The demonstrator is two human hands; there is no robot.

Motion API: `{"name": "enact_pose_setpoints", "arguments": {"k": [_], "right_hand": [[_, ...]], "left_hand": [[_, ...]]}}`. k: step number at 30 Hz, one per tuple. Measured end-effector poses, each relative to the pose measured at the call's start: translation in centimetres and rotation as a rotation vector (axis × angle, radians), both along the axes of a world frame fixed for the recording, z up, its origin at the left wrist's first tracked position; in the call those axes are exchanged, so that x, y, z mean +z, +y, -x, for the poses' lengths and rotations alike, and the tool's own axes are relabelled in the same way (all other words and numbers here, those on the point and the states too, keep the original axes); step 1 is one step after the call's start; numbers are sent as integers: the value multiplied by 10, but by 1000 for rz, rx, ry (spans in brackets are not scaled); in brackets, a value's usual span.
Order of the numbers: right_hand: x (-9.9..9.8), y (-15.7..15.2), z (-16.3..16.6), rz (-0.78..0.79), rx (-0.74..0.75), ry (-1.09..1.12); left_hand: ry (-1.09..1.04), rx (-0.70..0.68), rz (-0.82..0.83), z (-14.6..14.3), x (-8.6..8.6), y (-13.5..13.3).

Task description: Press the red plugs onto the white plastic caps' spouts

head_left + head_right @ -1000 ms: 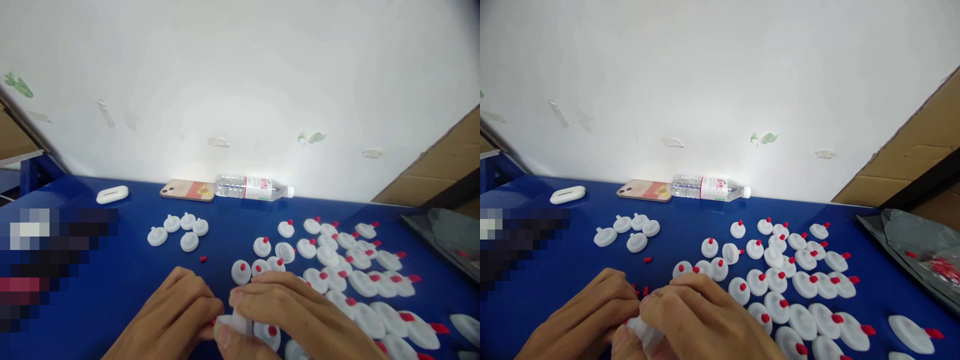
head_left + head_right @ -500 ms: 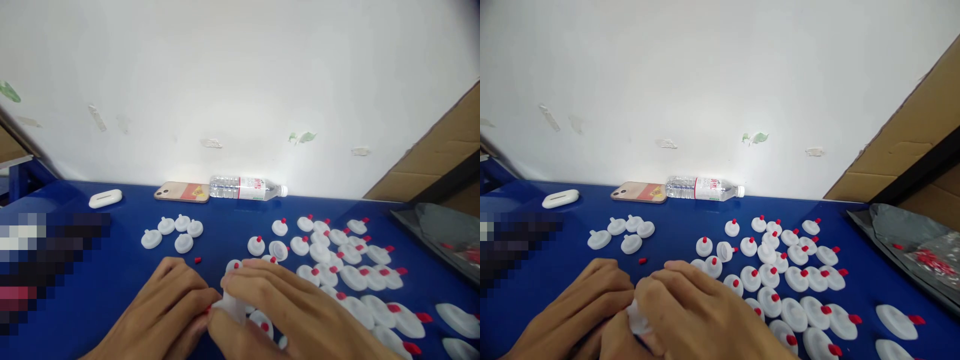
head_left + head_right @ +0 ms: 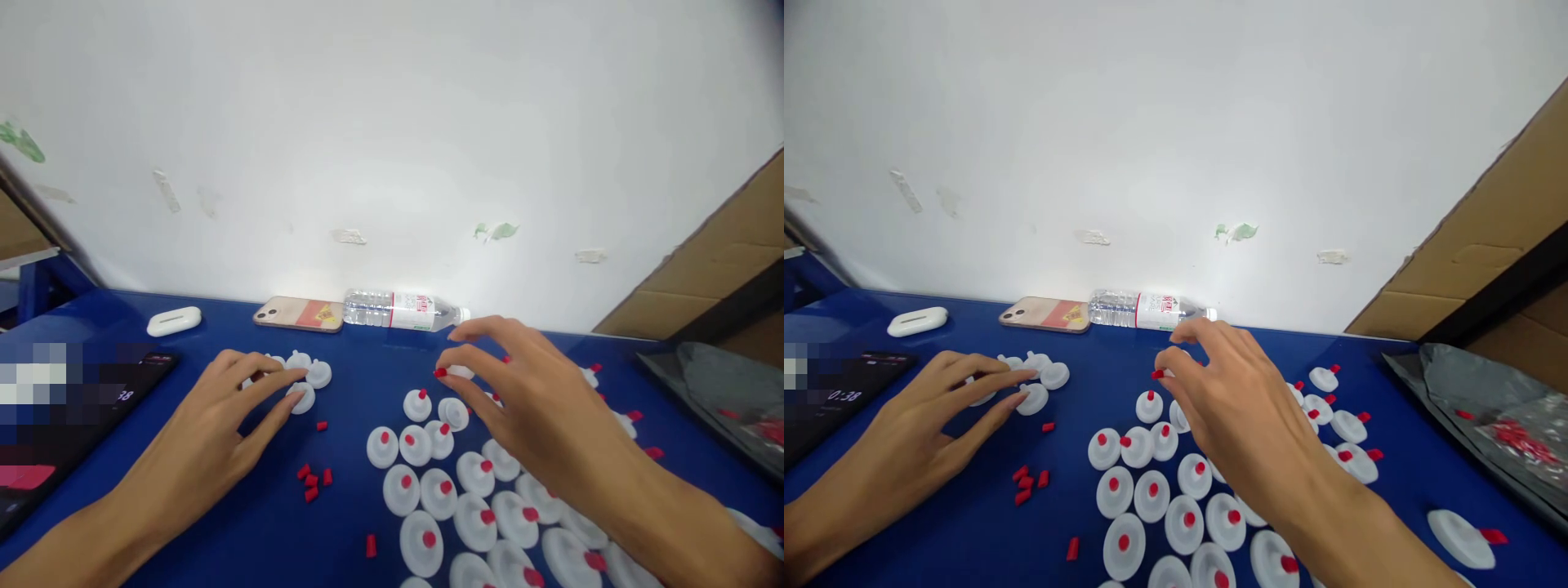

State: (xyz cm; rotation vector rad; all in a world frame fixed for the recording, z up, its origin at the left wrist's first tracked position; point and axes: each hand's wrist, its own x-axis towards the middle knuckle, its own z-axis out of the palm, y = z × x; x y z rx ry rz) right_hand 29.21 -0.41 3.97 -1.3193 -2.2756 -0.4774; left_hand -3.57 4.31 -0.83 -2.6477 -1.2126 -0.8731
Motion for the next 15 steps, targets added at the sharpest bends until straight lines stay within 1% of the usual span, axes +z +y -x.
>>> {"name": "enact_pose_setpoints", "arguments": {"k": [3,6,11,15], "right_hand": [[-2,3,0,-1,-21,-24],[-4,4,0,41,-37,-39],[-8,6,-2,105,-62,-73],[-13,9,-6,167,-47,-101]], "left_hand": [[9,-46,27,-2,-4,-2],[-9,-50,20,-3,-5,-3],[-85,-49,-28,-6,2,-3],[-126,-51,-89,-7,9,-11]]}}
